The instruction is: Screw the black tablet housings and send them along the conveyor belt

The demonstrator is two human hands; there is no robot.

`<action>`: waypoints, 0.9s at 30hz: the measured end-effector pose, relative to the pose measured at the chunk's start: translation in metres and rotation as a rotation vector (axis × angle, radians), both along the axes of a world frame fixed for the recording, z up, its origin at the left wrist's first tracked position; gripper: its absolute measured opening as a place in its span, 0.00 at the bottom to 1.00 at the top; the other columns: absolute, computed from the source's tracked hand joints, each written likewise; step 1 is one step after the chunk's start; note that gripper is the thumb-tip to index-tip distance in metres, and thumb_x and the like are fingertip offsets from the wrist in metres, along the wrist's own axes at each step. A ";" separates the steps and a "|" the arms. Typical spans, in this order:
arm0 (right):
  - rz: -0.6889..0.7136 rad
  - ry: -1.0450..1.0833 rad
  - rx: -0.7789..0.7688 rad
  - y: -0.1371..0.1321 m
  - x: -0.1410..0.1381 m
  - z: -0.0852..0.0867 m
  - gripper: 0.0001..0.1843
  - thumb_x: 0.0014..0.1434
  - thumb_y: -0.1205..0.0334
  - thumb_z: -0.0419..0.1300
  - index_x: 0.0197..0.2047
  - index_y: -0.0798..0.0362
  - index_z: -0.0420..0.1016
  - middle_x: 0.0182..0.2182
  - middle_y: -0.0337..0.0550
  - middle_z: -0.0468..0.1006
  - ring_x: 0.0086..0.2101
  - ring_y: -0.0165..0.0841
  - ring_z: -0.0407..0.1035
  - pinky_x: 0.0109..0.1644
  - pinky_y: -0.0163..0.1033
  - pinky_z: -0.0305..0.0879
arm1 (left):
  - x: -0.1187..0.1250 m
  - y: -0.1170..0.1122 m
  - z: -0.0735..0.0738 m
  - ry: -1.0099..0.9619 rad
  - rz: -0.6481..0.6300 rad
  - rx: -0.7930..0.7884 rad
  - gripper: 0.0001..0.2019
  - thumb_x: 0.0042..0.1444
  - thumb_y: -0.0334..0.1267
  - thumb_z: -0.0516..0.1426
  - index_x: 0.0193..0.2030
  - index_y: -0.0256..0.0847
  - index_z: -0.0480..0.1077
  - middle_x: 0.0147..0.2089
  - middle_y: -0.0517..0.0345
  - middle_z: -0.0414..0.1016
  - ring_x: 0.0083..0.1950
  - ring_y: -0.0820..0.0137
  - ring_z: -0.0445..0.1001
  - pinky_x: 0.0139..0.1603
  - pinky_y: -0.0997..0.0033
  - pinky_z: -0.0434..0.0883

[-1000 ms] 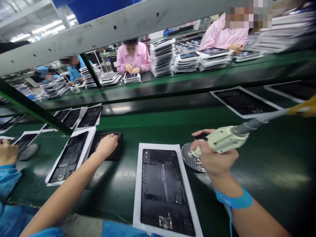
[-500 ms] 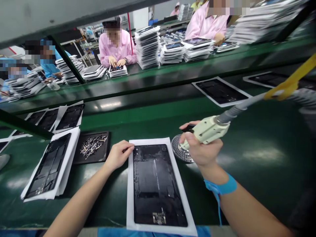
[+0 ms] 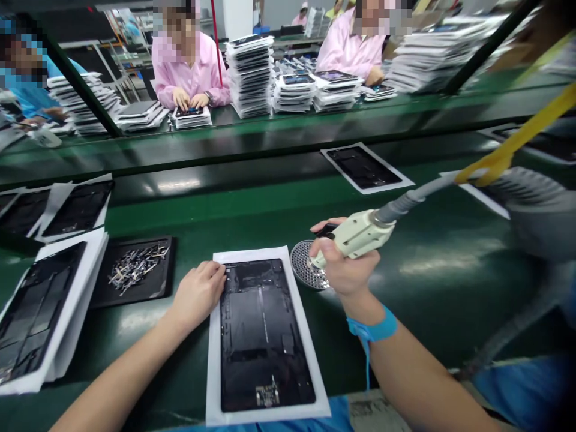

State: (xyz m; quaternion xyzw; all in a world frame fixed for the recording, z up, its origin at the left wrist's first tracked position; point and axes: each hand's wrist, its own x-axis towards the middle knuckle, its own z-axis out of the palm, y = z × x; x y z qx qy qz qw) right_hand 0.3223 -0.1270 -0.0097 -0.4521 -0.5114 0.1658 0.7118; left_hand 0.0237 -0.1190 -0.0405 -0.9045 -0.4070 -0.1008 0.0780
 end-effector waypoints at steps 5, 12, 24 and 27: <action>-0.062 -0.033 -0.021 -0.002 0.007 -0.007 0.09 0.58 0.64 0.66 0.43 0.51 0.74 0.31 0.37 0.80 0.19 0.28 0.72 0.25 0.38 0.73 | -0.002 -0.007 -0.002 -0.047 0.017 -0.046 0.15 0.68 0.37 0.52 0.57 0.37 0.72 0.53 0.42 0.76 0.54 0.53 0.73 0.48 0.55 0.74; -0.102 -0.023 -0.039 0.005 0.012 -0.016 0.10 0.58 0.63 0.65 0.44 0.50 0.74 0.32 0.37 0.80 0.20 0.27 0.72 0.25 0.37 0.73 | -0.015 0.021 -0.019 -0.388 0.011 -0.153 0.14 0.69 0.36 0.50 0.50 0.40 0.76 0.43 0.49 0.78 0.43 0.61 0.74 0.46 0.58 0.74; -0.104 0.000 -0.058 0.007 0.012 -0.021 0.12 0.56 0.64 0.67 0.45 0.51 0.74 0.31 0.36 0.79 0.19 0.26 0.71 0.25 0.36 0.73 | -0.013 0.020 -0.019 -0.441 0.004 -0.203 0.14 0.68 0.34 0.50 0.49 0.40 0.77 0.43 0.49 0.78 0.44 0.62 0.73 0.46 0.59 0.73; -0.114 -0.017 -0.066 0.007 0.014 -0.019 0.12 0.56 0.64 0.67 0.44 0.51 0.74 0.31 0.36 0.79 0.19 0.27 0.72 0.25 0.37 0.73 | -0.012 0.022 -0.021 -0.493 0.021 -0.233 0.14 0.68 0.34 0.50 0.49 0.40 0.77 0.42 0.50 0.77 0.44 0.62 0.73 0.47 0.60 0.74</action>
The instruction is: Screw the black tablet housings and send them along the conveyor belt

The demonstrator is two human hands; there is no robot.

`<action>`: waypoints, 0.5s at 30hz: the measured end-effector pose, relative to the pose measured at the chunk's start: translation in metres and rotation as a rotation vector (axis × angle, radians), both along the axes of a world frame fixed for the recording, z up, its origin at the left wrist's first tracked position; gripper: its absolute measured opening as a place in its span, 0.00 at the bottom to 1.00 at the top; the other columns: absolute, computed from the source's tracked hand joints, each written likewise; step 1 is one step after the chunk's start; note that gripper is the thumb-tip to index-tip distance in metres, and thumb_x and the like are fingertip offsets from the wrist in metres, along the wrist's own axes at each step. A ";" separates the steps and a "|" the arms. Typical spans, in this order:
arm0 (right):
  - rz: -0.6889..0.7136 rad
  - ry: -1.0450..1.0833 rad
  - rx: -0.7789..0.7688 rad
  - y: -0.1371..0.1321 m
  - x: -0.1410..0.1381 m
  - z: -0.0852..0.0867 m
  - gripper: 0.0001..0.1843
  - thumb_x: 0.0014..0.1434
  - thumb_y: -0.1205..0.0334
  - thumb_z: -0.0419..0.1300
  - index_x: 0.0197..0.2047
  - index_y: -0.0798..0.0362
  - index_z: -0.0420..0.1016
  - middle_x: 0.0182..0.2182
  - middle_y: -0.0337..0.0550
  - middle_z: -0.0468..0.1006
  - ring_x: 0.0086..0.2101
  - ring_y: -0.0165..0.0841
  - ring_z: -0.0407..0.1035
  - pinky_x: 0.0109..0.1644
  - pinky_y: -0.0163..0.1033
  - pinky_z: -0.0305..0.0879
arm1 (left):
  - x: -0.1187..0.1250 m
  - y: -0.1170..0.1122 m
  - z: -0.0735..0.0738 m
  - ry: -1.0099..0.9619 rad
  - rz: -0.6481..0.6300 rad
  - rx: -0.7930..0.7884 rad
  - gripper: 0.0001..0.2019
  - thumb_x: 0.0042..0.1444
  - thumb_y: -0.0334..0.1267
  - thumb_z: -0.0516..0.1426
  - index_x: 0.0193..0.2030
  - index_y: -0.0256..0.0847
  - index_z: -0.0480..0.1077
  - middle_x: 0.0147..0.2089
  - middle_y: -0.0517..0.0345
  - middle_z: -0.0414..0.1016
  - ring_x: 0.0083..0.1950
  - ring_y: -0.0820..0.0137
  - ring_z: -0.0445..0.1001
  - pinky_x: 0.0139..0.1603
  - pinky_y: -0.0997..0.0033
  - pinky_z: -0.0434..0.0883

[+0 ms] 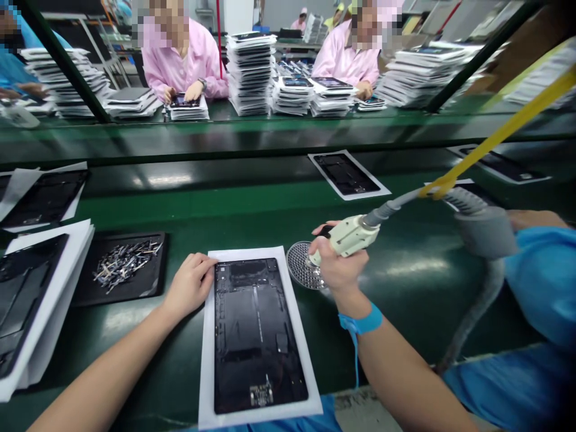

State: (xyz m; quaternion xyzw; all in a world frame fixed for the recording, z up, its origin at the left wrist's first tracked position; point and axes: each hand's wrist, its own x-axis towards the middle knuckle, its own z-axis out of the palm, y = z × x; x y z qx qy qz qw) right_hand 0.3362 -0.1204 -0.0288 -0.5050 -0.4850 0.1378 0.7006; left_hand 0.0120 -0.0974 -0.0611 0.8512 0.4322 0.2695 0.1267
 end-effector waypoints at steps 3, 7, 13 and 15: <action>-0.001 0.037 0.035 0.000 -0.012 0.011 0.11 0.58 0.62 0.66 0.44 0.50 0.72 0.32 0.37 0.79 0.18 0.27 0.71 0.23 0.36 0.72 | 0.002 0.001 -0.002 -0.050 0.030 -0.026 0.13 0.67 0.32 0.51 0.48 0.40 0.77 0.44 0.49 0.76 0.47 0.63 0.74 0.49 0.61 0.74; 0.223 0.148 0.065 0.008 -0.067 0.026 0.12 0.62 0.57 0.64 0.48 0.46 0.69 0.36 0.38 0.78 0.18 0.26 0.70 0.18 0.35 0.68 | 0.004 0.000 -0.003 -0.079 0.027 -0.077 0.13 0.66 0.32 0.52 0.47 0.40 0.77 0.44 0.49 0.75 0.48 0.63 0.73 0.50 0.60 0.75; 0.549 0.089 -0.004 0.031 -0.157 0.015 0.11 0.60 0.56 0.66 0.45 0.47 0.72 0.38 0.41 0.79 0.29 0.31 0.76 0.30 0.39 0.77 | 0.007 -0.002 -0.003 -0.068 0.022 -0.136 0.13 0.64 0.30 0.53 0.47 0.41 0.78 0.46 0.48 0.75 0.48 0.61 0.71 0.51 0.58 0.75; 0.581 0.081 -0.002 0.037 -0.168 0.007 0.11 0.59 0.57 0.66 0.44 0.48 0.73 0.38 0.42 0.80 0.32 0.33 0.77 0.33 0.40 0.78 | 0.008 -0.002 -0.005 -0.083 0.022 -0.139 0.11 0.64 0.30 0.53 0.45 0.40 0.78 0.47 0.47 0.75 0.49 0.60 0.71 0.52 0.57 0.75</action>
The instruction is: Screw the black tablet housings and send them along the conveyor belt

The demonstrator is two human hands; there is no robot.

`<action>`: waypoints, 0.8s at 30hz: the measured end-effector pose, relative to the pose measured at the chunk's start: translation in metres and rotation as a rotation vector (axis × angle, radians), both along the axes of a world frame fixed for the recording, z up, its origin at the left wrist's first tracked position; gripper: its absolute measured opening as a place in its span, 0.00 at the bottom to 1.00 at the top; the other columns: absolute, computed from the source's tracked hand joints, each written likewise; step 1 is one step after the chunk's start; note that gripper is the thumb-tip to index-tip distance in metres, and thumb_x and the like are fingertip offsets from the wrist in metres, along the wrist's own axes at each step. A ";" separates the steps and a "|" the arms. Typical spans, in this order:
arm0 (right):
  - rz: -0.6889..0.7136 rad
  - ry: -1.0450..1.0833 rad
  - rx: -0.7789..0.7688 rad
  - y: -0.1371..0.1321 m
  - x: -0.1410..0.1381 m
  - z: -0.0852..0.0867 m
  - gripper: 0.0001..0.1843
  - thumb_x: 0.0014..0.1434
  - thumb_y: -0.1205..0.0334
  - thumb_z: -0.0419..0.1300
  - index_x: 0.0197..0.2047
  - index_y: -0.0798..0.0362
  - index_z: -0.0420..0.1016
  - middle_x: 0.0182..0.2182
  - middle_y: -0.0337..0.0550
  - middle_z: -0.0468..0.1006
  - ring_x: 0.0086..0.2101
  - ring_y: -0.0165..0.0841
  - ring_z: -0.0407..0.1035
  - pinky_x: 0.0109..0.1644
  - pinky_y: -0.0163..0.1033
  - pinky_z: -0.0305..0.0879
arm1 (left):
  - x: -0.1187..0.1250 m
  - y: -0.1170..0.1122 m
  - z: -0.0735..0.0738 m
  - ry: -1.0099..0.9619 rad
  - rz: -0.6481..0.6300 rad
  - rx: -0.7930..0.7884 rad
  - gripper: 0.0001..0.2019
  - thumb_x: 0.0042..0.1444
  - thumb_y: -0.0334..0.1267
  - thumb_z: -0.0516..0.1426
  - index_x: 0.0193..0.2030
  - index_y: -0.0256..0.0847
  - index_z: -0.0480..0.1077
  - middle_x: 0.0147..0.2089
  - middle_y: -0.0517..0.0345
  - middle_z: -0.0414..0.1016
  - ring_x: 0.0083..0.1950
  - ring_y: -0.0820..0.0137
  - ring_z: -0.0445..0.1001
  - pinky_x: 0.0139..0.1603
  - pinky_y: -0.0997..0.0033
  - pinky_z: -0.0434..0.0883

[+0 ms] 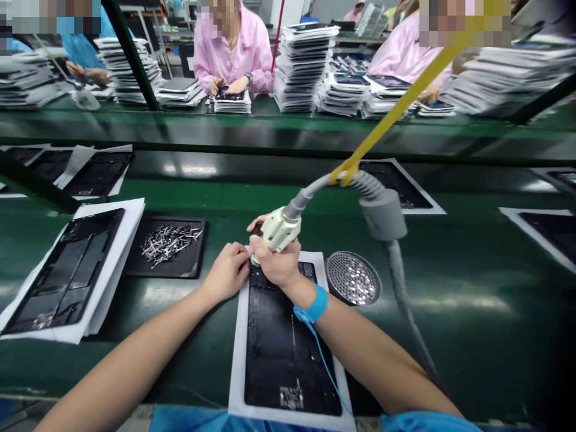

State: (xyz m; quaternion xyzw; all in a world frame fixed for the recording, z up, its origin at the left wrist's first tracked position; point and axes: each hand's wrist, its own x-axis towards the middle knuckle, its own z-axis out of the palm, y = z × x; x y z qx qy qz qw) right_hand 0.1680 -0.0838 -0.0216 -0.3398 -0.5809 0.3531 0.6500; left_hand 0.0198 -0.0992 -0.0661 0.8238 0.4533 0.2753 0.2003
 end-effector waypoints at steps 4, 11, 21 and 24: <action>0.010 -0.023 -0.011 0.002 -0.002 -0.011 0.13 0.60 0.57 0.66 0.47 0.48 0.73 0.38 0.41 0.80 0.33 0.33 0.77 0.37 0.40 0.78 | 0.001 0.001 -0.004 -0.039 -0.003 0.004 0.09 0.64 0.31 0.54 0.43 0.39 0.78 0.49 0.45 0.76 0.52 0.58 0.72 0.53 0.55 0.75; -0.023 -0.076 -0.070 0.003 -0.004 -0.022 0.14 0.58 0.55 0.67 0.45 0.48 0.72 0.33 0.38 0.77 0.29 0.31 0.72 0.37 0.40 0.76 | 0.001 0.002 -0.005 -0.040 -0.005 -0.015 0.10 0.64 0.32 0.54 0.40 0.41 0.78 0.47 0.46 0.76 0.54 0.57 0.72 0.56 0.51 0.74; -0.127 0.064 0.012 -0.004 0.042 0.009 0.13 0.61 0.57 0.65 0.48 0.44 0.70 0.39 0.38 0.79 0.23 0.26 0.71 0.27 0.36 0.74 | 0.026 0.023 0.012 0.209 -0.016 0.095 0.12 0.63 0.42 0.60 0.50 0.39 0.74 0.48 0.46 0.75 0.50 0.55 0.71 0.50 0.55 0.71; -0.330 0.034 0.079 -0.015 0.098 0.023 0.12 0.62 0.59 0.64 0.48 0.44 0.70 0.38 0.36 0.78 0.20 0.25 0.69 0.21 0.34 0.69 | 0.044 0.039 0.019 0.328 -0.150 0.020 0.11 0.64 0.45 0.60 0.44 0.40 0.75 0.43 0.49 0.75 0.46 0.57 0.72 0.47 0.58 0.70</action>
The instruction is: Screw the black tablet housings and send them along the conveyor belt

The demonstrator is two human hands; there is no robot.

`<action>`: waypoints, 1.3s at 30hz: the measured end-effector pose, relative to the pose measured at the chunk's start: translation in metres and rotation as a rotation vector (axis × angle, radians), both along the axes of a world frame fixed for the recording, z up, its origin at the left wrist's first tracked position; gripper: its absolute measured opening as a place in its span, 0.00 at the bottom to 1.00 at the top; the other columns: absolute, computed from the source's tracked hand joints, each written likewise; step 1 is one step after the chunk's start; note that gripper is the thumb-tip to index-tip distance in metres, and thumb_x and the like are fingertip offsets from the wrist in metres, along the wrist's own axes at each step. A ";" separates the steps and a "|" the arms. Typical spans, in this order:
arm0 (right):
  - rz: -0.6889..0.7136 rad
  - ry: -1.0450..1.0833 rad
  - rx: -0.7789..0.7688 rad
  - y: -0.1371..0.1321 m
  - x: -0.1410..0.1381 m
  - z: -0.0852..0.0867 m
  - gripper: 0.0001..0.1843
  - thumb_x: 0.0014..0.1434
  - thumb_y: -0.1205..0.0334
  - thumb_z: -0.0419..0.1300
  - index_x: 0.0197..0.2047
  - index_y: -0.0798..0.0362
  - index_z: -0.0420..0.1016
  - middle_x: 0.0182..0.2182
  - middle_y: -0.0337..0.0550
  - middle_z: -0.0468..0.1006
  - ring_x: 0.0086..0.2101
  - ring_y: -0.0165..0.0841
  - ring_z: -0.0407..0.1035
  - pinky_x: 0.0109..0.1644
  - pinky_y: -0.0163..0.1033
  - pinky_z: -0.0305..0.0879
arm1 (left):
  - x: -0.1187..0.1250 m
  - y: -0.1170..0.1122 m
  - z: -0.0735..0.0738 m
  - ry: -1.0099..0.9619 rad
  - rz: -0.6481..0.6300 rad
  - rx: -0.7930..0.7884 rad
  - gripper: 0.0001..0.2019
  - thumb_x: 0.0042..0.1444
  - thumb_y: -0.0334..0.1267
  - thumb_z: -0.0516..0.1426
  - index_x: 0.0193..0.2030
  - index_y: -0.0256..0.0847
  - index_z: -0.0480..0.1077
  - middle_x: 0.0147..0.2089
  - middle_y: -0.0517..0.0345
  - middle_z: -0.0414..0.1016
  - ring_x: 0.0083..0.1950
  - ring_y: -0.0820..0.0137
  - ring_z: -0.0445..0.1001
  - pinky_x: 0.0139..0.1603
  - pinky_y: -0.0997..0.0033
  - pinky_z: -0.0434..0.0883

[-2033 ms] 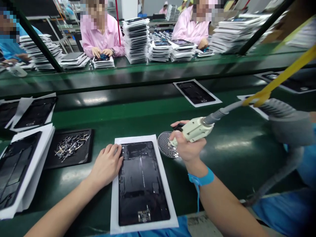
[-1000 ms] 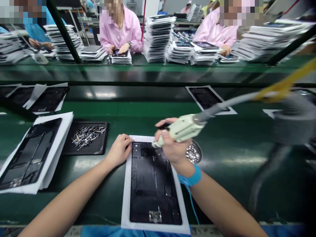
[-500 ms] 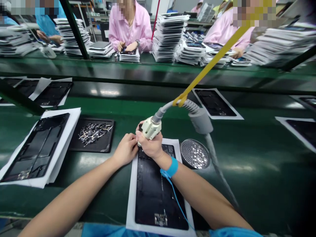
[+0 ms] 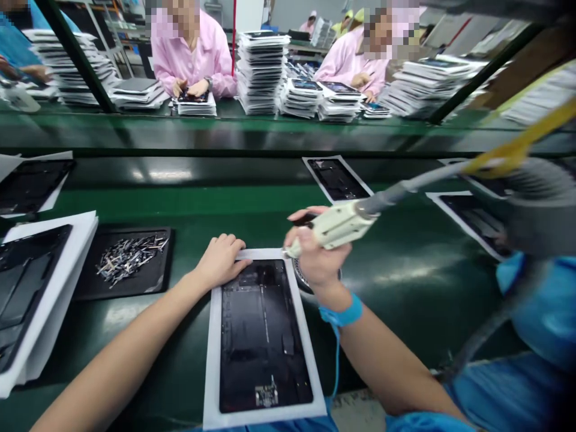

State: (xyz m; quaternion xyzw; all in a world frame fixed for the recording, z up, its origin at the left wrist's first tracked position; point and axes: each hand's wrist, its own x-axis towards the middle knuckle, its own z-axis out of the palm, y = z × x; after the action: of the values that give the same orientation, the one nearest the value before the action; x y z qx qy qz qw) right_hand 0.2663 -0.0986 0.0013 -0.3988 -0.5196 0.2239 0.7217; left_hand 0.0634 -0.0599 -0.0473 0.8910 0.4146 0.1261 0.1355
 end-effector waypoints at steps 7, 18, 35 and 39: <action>-0.284 -0.079 -0.051 -0.004 0.076 -0.017 0.12 0.59 0.61 0.65 0.46 0.48 0.69 0.33 0.36 0.78 0.19 0.25 0.69 0.22 0.35 0.69 | 0.012 0.073 0.000 0.081 -0.009 0.097 0.14 0.70 0.41 0.51 0.39 0.40 0.75 0.41 0.49 0.74 0.44 0.61 0.74 0.46 0.63 0.70; -0.210 -0.010 -0.150 0.001 0.073 -0.028 0.13 0.57 0.59 0.67 0.44 0.51 0.72 0.34 0.37 0.80 0.19 0.24 0.69 0.22 0.33 0.70 | 0.017 0.119 -0.004 0.070 0.167 0.074 0.14 0.70 0.42 0.51 0.41 0.39 0.75 0.43 0.48 0.76 0.49 0.57 0.73 0.51 0.60 0.69; 0.256 0.065 -0.082 -0.045 -0.004 -0.008 0.13 0.64 0.60 0.63 0.51 0.45 0.69 0.38 0.38 0.77 0.20 0.25 0.72 0.22 0.33 0.71 | -0.017 -0.034 0.039 0.414 0.510 -0.146 0.25 0.70 0.57 0.47 0.44 0.39 0.74 0.45 0.47 0.78 0.43 0.55 0.80 0.40 0.61 0.72; 0.372 0.030 -0.125 -0.051 -0.032 -0.024 0.15 0.61 0.63 0.66 0.51 0.46 0.70 0.40 0.39 0.78 0.23 0.25 0.72 0.27 0.35 0.73 | -0.025 -0.060 0.038 0.472 0.536 -0.214 0.25 0.70 0.57 0.46 0.44 0.39 0.74 0.44 0.47 0.79 0.42 0.54 0.81 0.38 0.61 0.71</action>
State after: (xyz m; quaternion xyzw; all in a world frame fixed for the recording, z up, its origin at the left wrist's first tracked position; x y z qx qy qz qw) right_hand 0.2343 -0.1500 -0.0230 -0.3364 -0.5585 0.3913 0.6495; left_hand 0.0386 -0.1202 -0.0092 0.7360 0.6640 -0.0960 0.0908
